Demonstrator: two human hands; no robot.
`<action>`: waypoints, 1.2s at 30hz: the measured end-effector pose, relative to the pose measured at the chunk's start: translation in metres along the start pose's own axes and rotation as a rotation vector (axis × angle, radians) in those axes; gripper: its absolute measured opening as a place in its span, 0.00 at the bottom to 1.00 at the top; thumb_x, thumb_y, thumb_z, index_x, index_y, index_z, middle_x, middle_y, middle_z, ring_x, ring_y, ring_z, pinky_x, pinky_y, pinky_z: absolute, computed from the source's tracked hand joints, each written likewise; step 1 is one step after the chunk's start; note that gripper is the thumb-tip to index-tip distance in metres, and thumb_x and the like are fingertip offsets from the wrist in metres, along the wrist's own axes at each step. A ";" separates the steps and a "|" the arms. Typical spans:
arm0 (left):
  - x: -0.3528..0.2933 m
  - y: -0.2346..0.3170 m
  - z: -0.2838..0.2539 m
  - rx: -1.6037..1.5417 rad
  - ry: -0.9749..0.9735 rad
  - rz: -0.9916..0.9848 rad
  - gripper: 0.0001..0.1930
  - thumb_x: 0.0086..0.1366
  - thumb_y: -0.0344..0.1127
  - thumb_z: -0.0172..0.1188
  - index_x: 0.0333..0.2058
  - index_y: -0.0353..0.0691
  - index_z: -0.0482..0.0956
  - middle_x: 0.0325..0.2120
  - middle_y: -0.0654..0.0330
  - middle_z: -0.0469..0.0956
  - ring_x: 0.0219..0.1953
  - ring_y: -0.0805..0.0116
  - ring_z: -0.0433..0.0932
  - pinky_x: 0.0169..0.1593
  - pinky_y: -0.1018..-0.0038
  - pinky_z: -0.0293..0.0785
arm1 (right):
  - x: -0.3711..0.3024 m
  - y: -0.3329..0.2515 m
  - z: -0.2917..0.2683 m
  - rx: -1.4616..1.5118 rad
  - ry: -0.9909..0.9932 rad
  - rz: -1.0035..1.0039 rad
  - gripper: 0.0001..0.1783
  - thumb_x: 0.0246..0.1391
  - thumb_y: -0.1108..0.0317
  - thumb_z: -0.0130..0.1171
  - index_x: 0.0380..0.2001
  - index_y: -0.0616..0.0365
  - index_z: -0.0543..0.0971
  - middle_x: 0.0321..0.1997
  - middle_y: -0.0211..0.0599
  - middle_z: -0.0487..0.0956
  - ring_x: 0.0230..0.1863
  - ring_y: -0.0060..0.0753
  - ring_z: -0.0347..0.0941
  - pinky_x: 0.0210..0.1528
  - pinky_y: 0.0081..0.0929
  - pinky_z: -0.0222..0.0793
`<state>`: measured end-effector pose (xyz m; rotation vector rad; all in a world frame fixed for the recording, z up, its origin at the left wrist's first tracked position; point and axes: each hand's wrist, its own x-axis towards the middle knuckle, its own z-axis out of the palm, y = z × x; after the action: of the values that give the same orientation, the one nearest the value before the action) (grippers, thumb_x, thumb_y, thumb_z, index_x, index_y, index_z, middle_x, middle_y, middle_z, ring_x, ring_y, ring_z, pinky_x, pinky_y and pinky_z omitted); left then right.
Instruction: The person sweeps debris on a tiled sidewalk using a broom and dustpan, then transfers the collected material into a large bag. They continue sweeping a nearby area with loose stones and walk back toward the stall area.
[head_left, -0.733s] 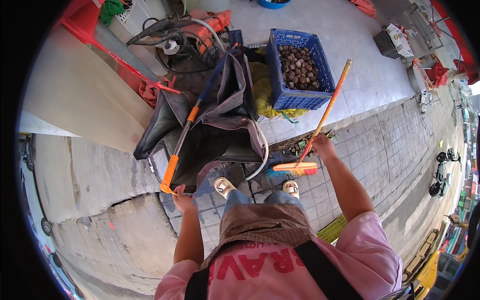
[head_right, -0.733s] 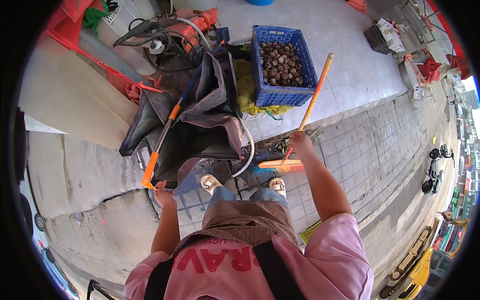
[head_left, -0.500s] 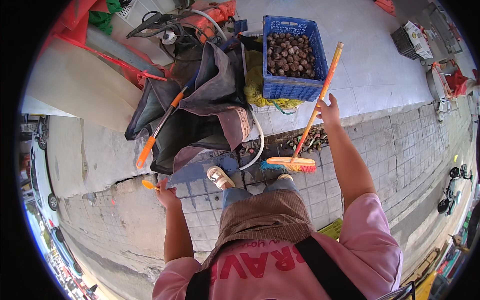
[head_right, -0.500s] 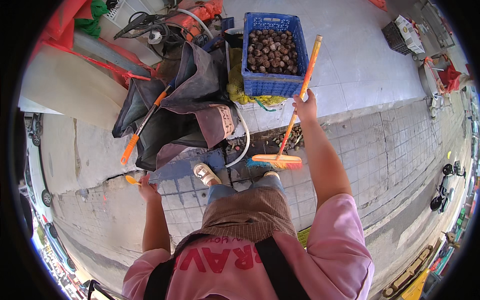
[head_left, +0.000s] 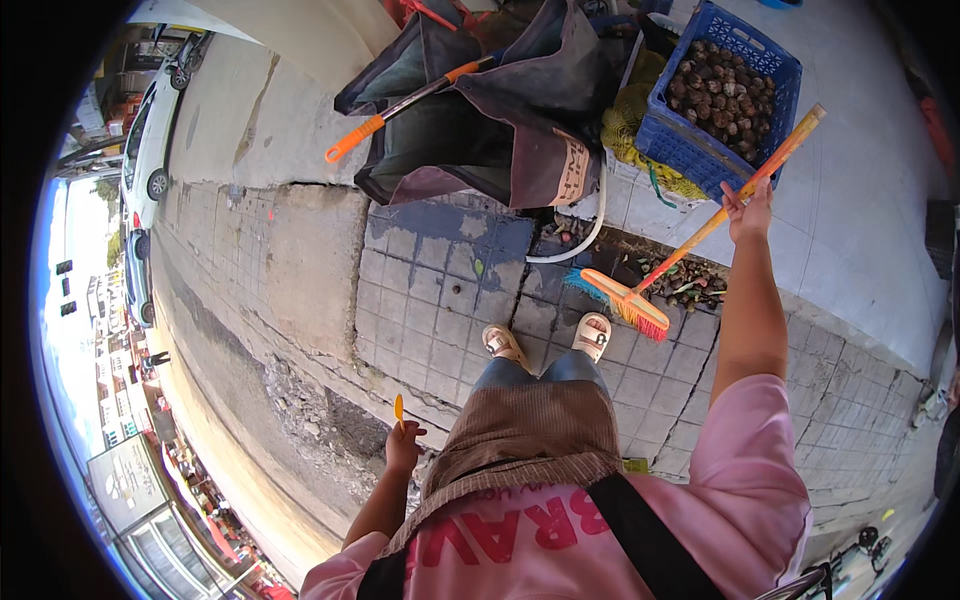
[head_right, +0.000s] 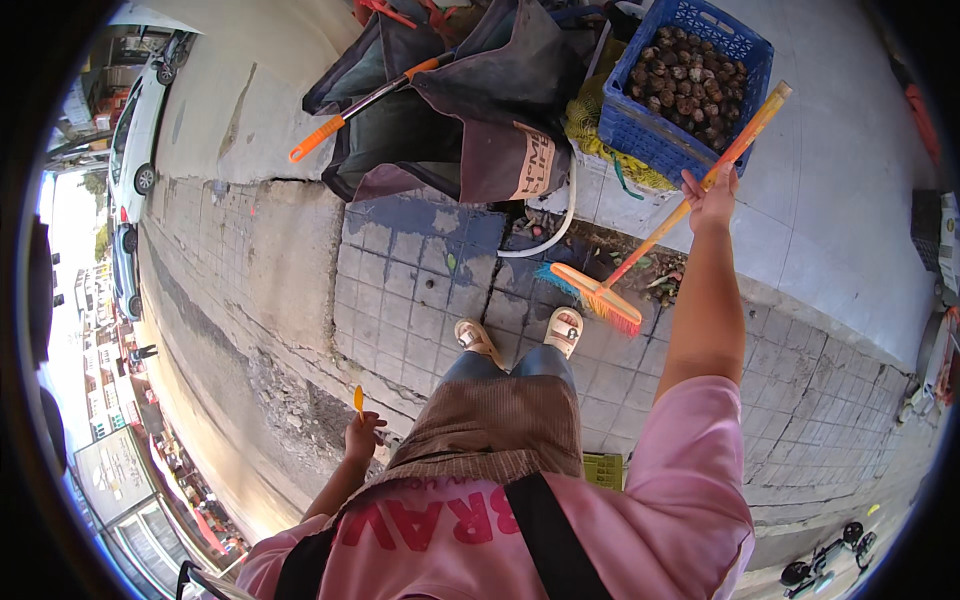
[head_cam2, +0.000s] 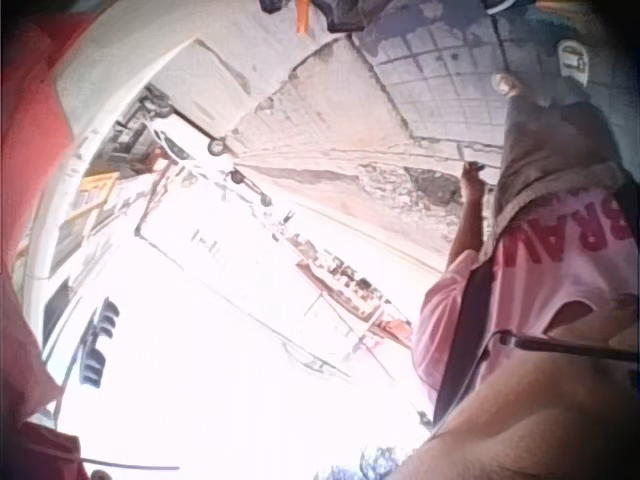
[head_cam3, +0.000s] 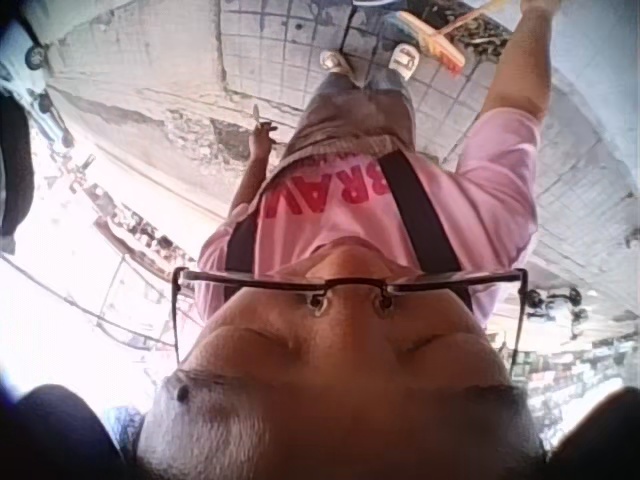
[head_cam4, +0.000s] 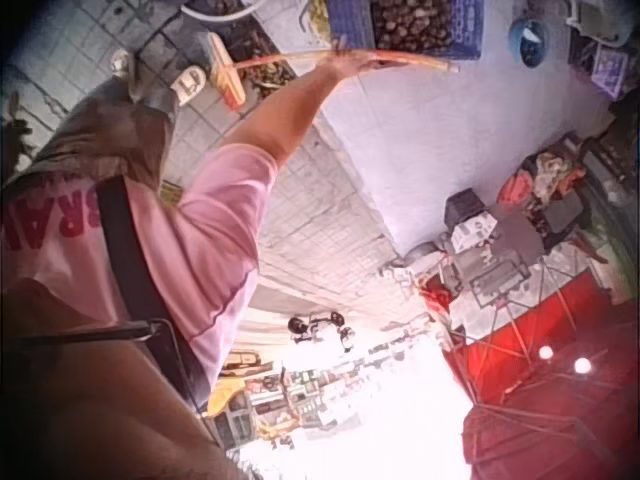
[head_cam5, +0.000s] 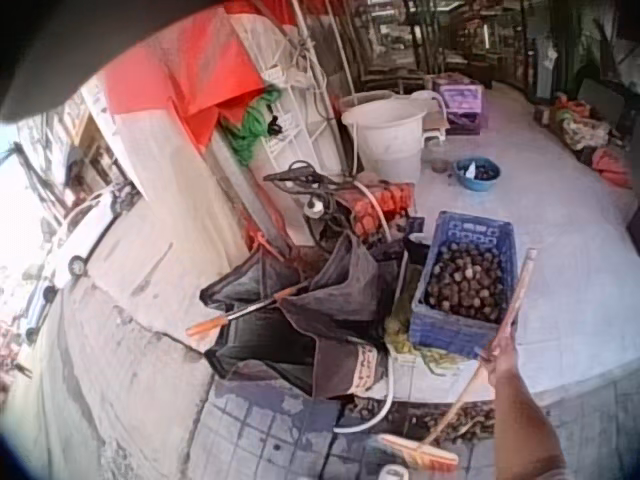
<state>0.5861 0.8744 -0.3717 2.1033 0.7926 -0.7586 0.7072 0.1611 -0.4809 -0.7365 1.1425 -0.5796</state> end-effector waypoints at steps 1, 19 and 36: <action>-0.003 -0.011 0.000 -0.052 0.029 -0.004 0.08 0.64 0.34 0.48 0.36 0.36 0.71 0.27 0.55 0.79 0.14 0.75 0.70 0.16 0.79 0.66 | 0.006 0.005 0.001 0.051 0.013 -0.014 0.33 0.56 0.40 0.45 0.57 0.47 0.57 0.59 0.37 0.59 0.41 0.49 0.75 0.42 0.36 0.70; -0.033 -0.137 0.042 -0.305 0.013 0.053 0.10 0.66 0.35 0.46 0.38 0.36 0.71 0.28 0.58 0.77 0.20 0.74 0.73 0.20 0.79 0.70 | -0.364 0.054 -0.070 -0.544 -0.765 0.810 0.08 0.45 0.78 0.54 0.23 0.54 0.67 0.22 0.28 0.66 0.21 0.24 0.66 0.19 0.17 0.62; -0.231 -0.442 0.059 -0.673 0.611 -0.660 0.09 0.62 0.35 0.47 0.35 0.38 0.72 0.17 0.56 0.78 0.15 0.66 0.75 0.16 0.71 0.68 | -0.461 0.103 -0.110 -2.025 -1.442 0.348 0.17 0.46 0.78 0.51 0.42 0.62 0.66 0.20 0.34 0.71 0.13 0.28 0.69 0.10 0.25 0.62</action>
<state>0.1014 0.9940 -0.4291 1.4303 1.8302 -0.0801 0.4607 0.5432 -0.3131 -1.9907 0.0133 1.5944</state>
